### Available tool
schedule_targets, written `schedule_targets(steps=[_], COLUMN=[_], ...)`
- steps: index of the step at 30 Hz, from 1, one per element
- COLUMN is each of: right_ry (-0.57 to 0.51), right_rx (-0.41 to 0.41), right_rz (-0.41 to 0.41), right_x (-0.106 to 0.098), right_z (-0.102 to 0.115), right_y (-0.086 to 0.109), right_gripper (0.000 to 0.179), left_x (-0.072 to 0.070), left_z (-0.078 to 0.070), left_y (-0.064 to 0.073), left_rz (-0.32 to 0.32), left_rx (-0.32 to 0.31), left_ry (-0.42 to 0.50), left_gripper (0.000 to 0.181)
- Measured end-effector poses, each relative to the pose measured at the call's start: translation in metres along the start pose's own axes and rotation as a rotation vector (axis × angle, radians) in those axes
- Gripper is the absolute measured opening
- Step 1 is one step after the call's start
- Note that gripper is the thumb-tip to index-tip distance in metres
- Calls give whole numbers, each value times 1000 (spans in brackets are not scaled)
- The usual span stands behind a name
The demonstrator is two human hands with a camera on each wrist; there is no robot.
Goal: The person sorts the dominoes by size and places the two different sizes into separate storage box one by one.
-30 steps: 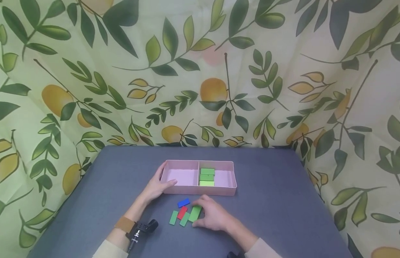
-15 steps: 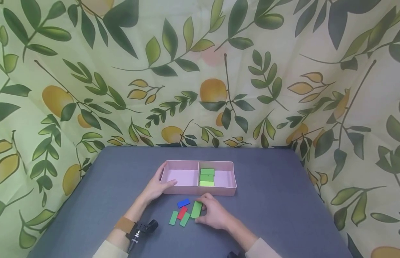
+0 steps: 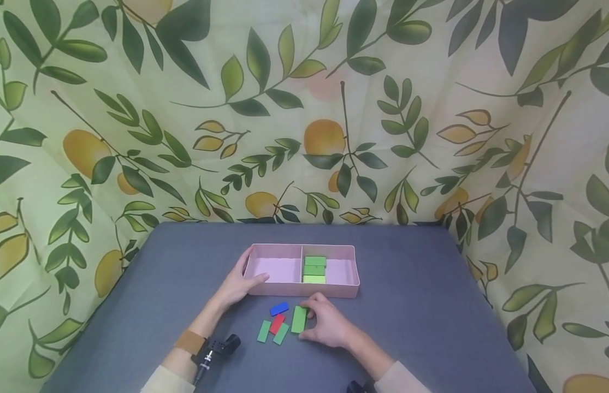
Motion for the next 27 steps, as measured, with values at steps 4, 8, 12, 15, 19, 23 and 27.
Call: schedule_targets(steps=[4, 8, 12, 15, 19, 23, 27], right_ry=[-39, -71, -88, -110, -142, -153, -177], right_rx=[-10, -11, -7, -11, -39, -60, -46], right_rz=[-27, -69, -74, -66, -78, -95, -112], right_x=[-3, -7, -11, -17, -27, -38, -50], right_z=[4, 7, 10, 15, 23, 27, 27], right_y=[-1, -1, -1, -2, -3, -5, -5], right_gripper=[61, 61, 61, 61, 59, 60, 62], left_x=[-1, -1, -1, -1, -2, -2, -2], left_z=[-1, -2, -1, -1, 0, 0, -1], left_y=[1, 1, 1, 1, 0, 1, 1], left_rz=[3, 1, -4, -4, -2, -1, 2], left_rx=[-4, -3, 3, 7, 6, 7, 2], left_ry=[5, 8, 10, 12, 5, -1, -5], left_gripper=[99, 99, 99, 99, 99, 99, 100])
Point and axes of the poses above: each hand's wrist, its own y-axis away from the middle knuckle, its own x-axis out of the palm, z = x × y, the point moved 2 cm from there along -y, towards the middle knuckle, and after that the axes turned 10 degrees about -x, right-handed, at the moved point
